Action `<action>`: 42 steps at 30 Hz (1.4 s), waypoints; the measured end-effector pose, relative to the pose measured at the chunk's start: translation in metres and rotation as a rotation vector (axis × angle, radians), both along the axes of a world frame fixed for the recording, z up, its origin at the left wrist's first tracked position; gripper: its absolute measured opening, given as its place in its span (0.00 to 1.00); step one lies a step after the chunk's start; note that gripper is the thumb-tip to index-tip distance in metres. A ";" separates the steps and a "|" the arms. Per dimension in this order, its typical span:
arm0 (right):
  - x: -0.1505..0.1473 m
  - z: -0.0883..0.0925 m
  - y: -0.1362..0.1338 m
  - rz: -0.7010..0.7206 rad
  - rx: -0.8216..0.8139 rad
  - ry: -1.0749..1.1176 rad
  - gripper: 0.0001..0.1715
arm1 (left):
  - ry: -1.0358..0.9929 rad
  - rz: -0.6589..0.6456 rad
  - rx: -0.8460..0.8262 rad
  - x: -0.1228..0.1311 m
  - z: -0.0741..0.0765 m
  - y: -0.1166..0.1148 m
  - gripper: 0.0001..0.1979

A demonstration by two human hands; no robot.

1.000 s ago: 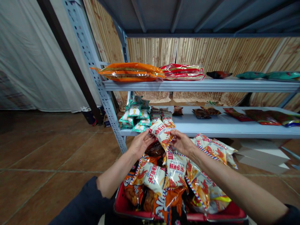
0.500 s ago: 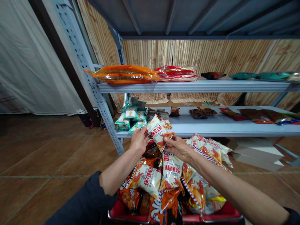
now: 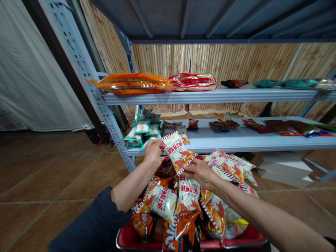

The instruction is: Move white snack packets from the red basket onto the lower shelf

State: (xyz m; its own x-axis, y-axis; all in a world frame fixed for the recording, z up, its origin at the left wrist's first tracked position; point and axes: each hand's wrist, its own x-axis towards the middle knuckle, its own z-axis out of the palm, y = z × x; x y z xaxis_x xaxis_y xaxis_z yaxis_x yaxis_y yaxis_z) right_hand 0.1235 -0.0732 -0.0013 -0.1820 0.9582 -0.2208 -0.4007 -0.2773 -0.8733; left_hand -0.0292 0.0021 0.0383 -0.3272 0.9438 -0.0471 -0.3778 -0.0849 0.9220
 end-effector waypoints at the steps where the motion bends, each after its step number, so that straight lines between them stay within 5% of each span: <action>1: 0.000 -0.001 -0.001 0.012 -0.001 0.004 0.16 | 0.015 0.005 0.005 0.001 -0.001 0.001 0.09; 9: 0.013 0.006 -0.004 0.043 0.054 -0.044 0.18 | 0.083 0.059 0.068 0.002 -0.001 0.007 0.08; 14: 0.031 0.028 0.019 -0.088 0.166 -0.113 0.20 | 0.156 0.006 0.167 0.004 0.003 0.005 0.08; 20: 0.014 0.047 0.047 -0.082 0.280 -0.190 0.14 | 0.285 -0.085 0.261 0.017 -0.002 0.001 0.10; 27: 0.012 0.030 0.064 -0.180 0.102 -0.012 0.12 | 0.090 -0.359 0.150 0.005 -0.001 -0.010 0.15; 33: 0.020 0.020 0.069 -0.198 0.093 0.061 0.12 | 0.187 -0.607 0.060 -0.006 -0.021 -0.029 0.18; 42: 0.019 0.020 0.064 -0.174 0.120 0.060 0.12 | 0.128 -0.517 -0.004 0.006 -0.020 -0.032 0.23</action>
